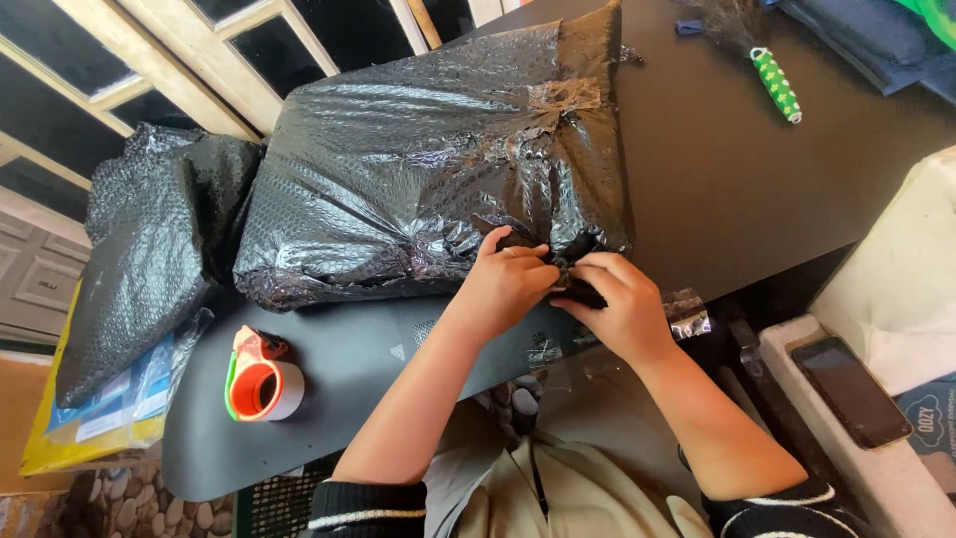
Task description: The person uses a tape dispenser to apply clear tape to a black bubble wrap package on a table. They then fold the bubble wrap edges and secure them with additional tape to seal the package.
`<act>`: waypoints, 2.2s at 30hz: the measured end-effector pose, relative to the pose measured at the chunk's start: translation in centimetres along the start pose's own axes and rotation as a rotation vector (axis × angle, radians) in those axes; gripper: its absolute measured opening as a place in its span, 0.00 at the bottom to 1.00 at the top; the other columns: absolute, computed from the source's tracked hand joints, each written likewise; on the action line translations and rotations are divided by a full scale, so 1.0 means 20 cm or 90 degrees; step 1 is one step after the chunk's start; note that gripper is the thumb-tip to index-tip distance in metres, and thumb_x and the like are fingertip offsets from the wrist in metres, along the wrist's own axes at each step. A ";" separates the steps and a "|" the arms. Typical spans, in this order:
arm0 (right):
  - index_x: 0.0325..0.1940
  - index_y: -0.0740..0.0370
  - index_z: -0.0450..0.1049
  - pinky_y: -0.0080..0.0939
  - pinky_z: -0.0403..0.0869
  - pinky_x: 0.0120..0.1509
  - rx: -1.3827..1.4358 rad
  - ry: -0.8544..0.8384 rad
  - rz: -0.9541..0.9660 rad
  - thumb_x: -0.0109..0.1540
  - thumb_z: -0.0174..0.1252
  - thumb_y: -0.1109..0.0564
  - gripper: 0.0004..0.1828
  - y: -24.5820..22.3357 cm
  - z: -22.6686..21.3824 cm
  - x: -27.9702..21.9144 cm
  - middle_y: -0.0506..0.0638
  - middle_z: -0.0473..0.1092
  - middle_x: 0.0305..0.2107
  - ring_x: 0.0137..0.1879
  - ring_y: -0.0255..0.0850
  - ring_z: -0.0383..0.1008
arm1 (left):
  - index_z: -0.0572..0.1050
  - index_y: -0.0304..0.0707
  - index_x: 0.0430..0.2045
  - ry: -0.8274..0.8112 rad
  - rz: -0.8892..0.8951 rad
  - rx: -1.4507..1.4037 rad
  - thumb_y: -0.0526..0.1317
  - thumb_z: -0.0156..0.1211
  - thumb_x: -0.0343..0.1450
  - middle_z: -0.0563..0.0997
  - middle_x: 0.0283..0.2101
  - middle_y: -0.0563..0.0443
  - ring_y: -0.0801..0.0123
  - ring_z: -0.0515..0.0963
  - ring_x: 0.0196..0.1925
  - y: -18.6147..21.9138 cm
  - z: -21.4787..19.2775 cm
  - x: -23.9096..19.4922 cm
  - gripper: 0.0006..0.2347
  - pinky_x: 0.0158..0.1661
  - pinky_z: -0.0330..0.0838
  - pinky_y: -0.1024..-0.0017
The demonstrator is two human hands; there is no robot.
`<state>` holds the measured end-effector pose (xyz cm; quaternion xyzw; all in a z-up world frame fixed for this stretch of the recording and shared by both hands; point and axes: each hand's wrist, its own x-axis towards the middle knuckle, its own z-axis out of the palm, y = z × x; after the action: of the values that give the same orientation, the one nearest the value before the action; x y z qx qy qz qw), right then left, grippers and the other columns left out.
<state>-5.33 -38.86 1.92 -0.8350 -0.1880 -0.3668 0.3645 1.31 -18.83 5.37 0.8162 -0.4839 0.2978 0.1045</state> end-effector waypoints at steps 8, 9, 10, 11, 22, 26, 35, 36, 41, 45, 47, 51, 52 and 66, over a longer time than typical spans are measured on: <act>0.35 0.57 0.81 0.40 0.77 0.37 0.084 0.090 0.119 0.60 0.73 0.57 0.06 0.00 0.01 0.05 0.43 0.70 0.30 0.34 0.42 0.77 | 0.77 0.52 0.37 -0.139 -0.123 -0.104 0.46 0.66 0.70 0.82 0.23 0.55 0.62 0.86 0.32 -0.02 -0.14 0.16 0.07 0.59 0.66 0.55; 0.35 0.57 0.81 0.40 0.77 0.37 0.084 0.089 0.119 0.60 0.73 0.57 0.06 0.01 0.02 0.05 0.43 0.70 0.30 0.34 0.42 0.77 | 0.77 0.52 0.37 -0.139 -0.123 -0.105 0.46 0.66 0.70 0.82 0.23 0.55 0.62 0.86 0.32 -0.01 -0.20 0.18 0.07 0.59 0.66 0.55; 0.33 0.58 0.79 0.39 0.76 0.35 0.111 0.094 0.140 0.61 0.72 0.57 0.07 0.01 0.02 0.05 0.44 0.69 0.27 0.33 0.43 0.77 | 0.74 0.50 0.43 -0.115 -0.143 -0.194 0.43 0.69 0.69 0.79 0.36 0.54 0.57 0.85 0.39 -0.01 -0.26 0.20 0.12 0.55 0.70 0.53; 0.31 0.59 0.78 0.38 0.74 0.33 0.137 0.098 0.160 0.62 0.72 0.56 0.09 0.02 0.02 0.05 0.45 0.67 0.24 0.31 0.44 0.76 | 0.71 0.49 0.49 -0.091 -0.161 -0.282 0.39 0.73 0.67 0.76 0.49 0.52 0.52 0.84 0.45 0.00 -0.32 0.23 0.18 0.51 0.74 0.51; 0.23 0.62 0.72 0.36 0.68 0.27 0.142 0.193 0.245 0.56 0.74 0.61 0.15 0.02 0.10 0.07 0.50 0.64 0.16 0.24 0.42 0.70 | 0.79 0.55 0.49 0.219 -0.001 0.187 0.44 0.58 0.71 0.78 0.58 0.57 0.67 0.79 0.58 0.16 0.04 -0.12 0.13 0.56 0.71 0.59; 0.21 0.61 0.69 0.37 0.67 0.32 0.167 0.129 0.261 0.55 0.76 0.57 0.20 0.01 0.00 0.09 0.50 0.63 0.16 0.26 0.42 0.69 | 0.77 0.56 0.56 0.194 -0.034 0.192 0.47 0.52 0.75 0.76 0.64 0.56 0.69 0.76 0.63 0.12 0.08 -0.11 0.15 0.61 0.67 0.57; 0.50 0.48 0.71 0.28 0.70 0.47 0.319 0.425 0.604 0.63 0.64 0.57 0.13 0.48 -0.48 -0.23 0.42 0.70 0.39 0.45 0.29 0.72 | 0.76 0.58 0.56 0.120 0.012 0.228 0.51 0.47 0.79 0.75 0.64 0.58 0.70 0.75 0.63 0.04 0.08 -0.13 0.14 0.61 0.57 0.62; 0.50 0.48 0.71 0.28 0.70 0.47 0.313 0.432 0.606 0.63 0.64 0.57 0.13 0.52 -0.48 -0.34 0.42 0.70 0.39 0.45 0.29 0.72 | 0.76 0.58 0.56 0.122 0.017 0.221 0.51 0.47 0.79 0.75 0.64 0.58 0.70 0.75 0.63 0.04 0.09 -0.14 0.14 0.61 0.57 0.62; 0.54 0.49 0.75 0.42 0.69 0.48 0.689 0.216 0.985 0.70 0.53 0.41 0.16 0.56 -0.39 -0.87 0.46 0.77 0.46 0.49 0.40 0.76 | 0.77 0.56 0.54 0.168 0.005 0.182 0.52 0.44 0.80 0.78 0.62 0.56 0.68 0.76 0.62 0.04 0.14 -0.15 0.15 0.64 0.54 0.61; 0.74 0.53 0.60 0.44 0.59 0.72 0.614 0.126 1.128 0.66 0.43 0.40 0.34 0.33 -0.37 -0.69 0.50 0.61 0.72 0.77 0.44 0.59 | 0.77 0.56 0.54 0.169 0.003 0.177 0.52 0.45 0.80 0.78 0.61 0.56 0.68 0.78 0.61 0.04 0.15 -0.15 0.15 0.65 0.52 0.62; 0.47 0.48 0.75 0.34 0.71 0.48 0.566 0.206 0.997 0.66 0.62 0.49 0.07 0.47 -0.32 -0.82 0.44 0.75 0.37 0.45 0.35 0.75 | 0.77 0.55 0.54 0.182 0.005 0.168 0.51 0.44 0.80 0.79 0.61 0.56 0.68 0.78 0.61 0.03 0.14 -0.15 0.15 0.65 0.52 0.62; 0.45 0.57 0.80 0.30 0.71 0.40 0.237 0.211 0.810 0.64 0.66 0.55 0.07 0.22 -0.41 -0.51 0.51 0.78 0.34 0.42 0.33 0.79 | 0.76 0.55 0.56 0.171 -0.002 0.160 0.51 0.45 0.80 0.77 0.63 0.56 0.68 0.76 0.63 0.03 0.14 -0.17 0.15 0.66 0.52 0.62; 0.43 0.55 0.80 0.28 0.70 0.45 0.152 0.181 0.779 0.65 0.66 0.56 0.04 0.14 -0.44 -0.43 0.46 0.77 0.35 0.41 0.30 0.76 | 0.76 0.56 0.56 0.167 -0.003 0.157 0.51 0.45 0.80 0.77 0.63 0.56 0.68 0.75 0.64 0.03 0.14 -0.17 0.15 0.66 0.53 0.62; 0.38 0.54 0.77 0.45 0.73 0.61 -0.106 -0.100 0.143 0.63 0.62 0.59 0.01 -0.44 -0.54 0.07 0.41 0.78 0.36 0.53 0.43 0.79 | 0.75 0.59 0.58 0.136 -0.012 0.151 0.51 0.50 0.79 0.74 0.66 0.59 0.71 0.73 0.67 0.03 0.12 -0.18 0.14 0.65 0.54 0.63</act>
<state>-14.69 -41.02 12.05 -0.9043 -0.0900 -0.2714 0.3171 0.50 -17.61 1.29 0.7909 -0.4237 0.4372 0.0612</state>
